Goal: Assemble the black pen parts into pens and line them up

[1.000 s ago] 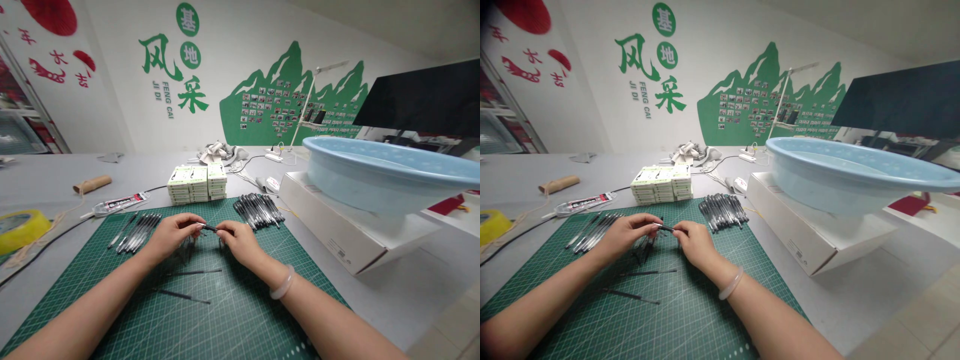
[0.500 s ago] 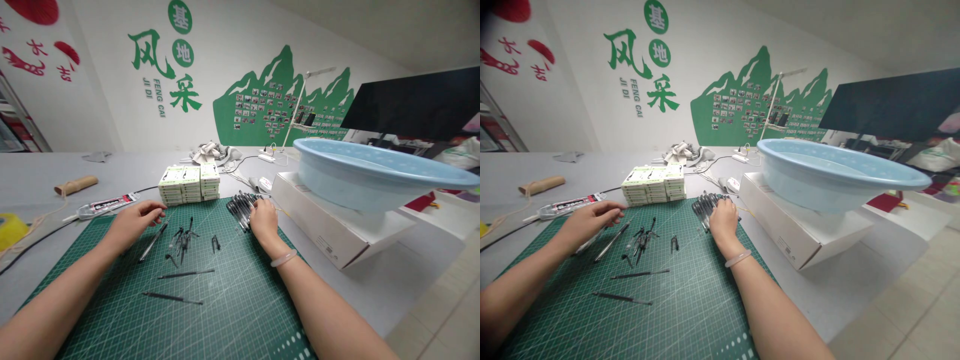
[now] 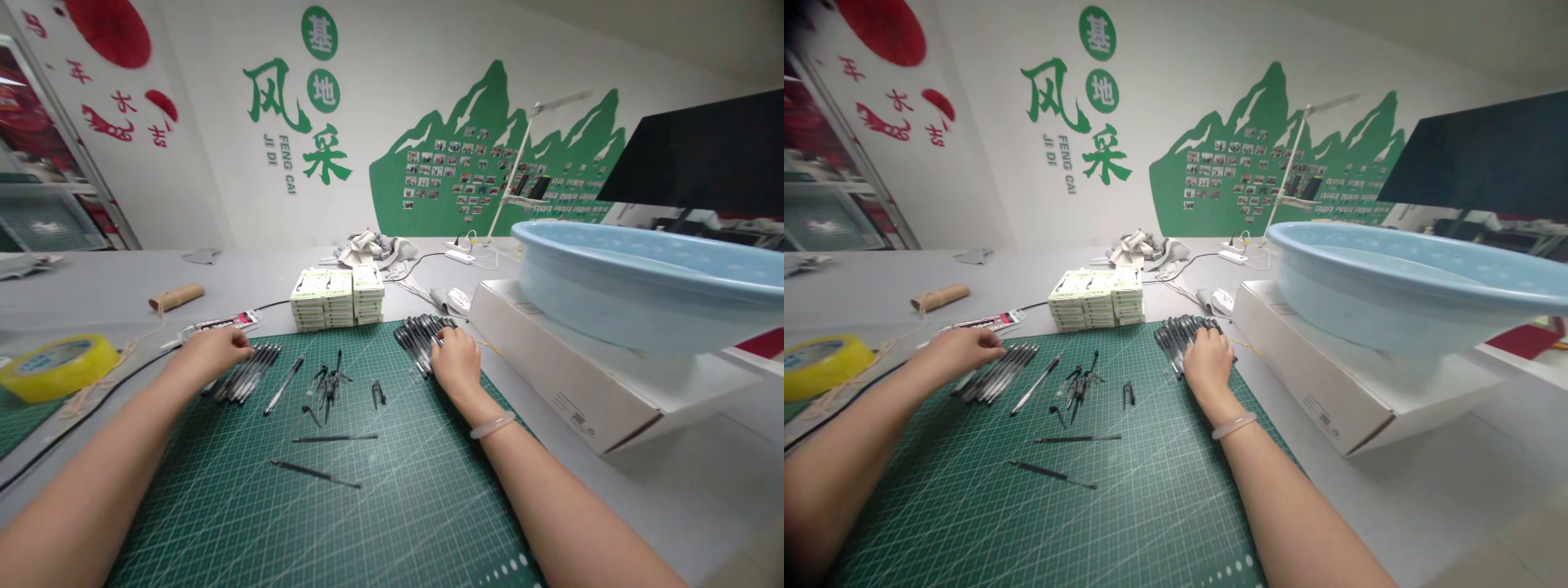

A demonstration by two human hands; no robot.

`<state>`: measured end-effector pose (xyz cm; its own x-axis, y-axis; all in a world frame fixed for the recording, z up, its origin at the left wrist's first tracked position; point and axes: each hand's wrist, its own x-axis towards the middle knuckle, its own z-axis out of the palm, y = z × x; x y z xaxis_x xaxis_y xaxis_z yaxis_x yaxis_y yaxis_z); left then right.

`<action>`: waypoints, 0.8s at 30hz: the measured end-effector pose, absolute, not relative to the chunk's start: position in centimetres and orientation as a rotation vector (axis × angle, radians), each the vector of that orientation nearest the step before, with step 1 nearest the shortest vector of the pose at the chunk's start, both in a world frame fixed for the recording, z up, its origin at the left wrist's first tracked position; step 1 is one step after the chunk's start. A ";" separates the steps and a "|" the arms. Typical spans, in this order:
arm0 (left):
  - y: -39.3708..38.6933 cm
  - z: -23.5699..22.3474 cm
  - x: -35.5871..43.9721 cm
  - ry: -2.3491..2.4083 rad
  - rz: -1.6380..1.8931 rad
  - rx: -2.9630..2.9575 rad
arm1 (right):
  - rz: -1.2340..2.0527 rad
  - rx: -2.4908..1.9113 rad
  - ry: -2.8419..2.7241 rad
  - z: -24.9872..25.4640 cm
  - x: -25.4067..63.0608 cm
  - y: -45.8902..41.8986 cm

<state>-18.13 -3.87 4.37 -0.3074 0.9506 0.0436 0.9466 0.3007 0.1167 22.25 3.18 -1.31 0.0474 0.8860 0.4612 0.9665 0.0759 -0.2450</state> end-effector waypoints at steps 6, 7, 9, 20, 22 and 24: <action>-3.6 1.7 -16.0 2.488 0.140 1.793 | -0.192 -1.801 -1.850 -1.3 22.1 3.1; -3.7 1.5 -15.6 2.500 0.136 1.779 | -0.194 -1.788 -1.850 -1.2 22.1 3.1; -4.0 1.2 -15.0 2.522 0.131 1.758 | -0.206 -1.743 -1.849 -1.1 21.8 2.8; -5.3 4.3 -8.2 2.041 0.764 1.755 | 0.795 -0.954 -1.847 -0.3 17.7 -1.4; -6.1 4.6 -5.7 1.774 0.877 1.629 | 1.207 -0.844 -1.739 -0.6 16.7 -2.3; -6.8 4.5 -3.6 1.627 0.903 1.551 | 1.489 -0.753 -1.623 -0.8 15.9 -3.2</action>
<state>-3.58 -6.83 4.46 -0.0341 0.9991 -0.0246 0.5078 0.0385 0.8606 15.95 -3.18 -0.76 -0.5104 0.8453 0.1581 -0.0847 0.1336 -0.9874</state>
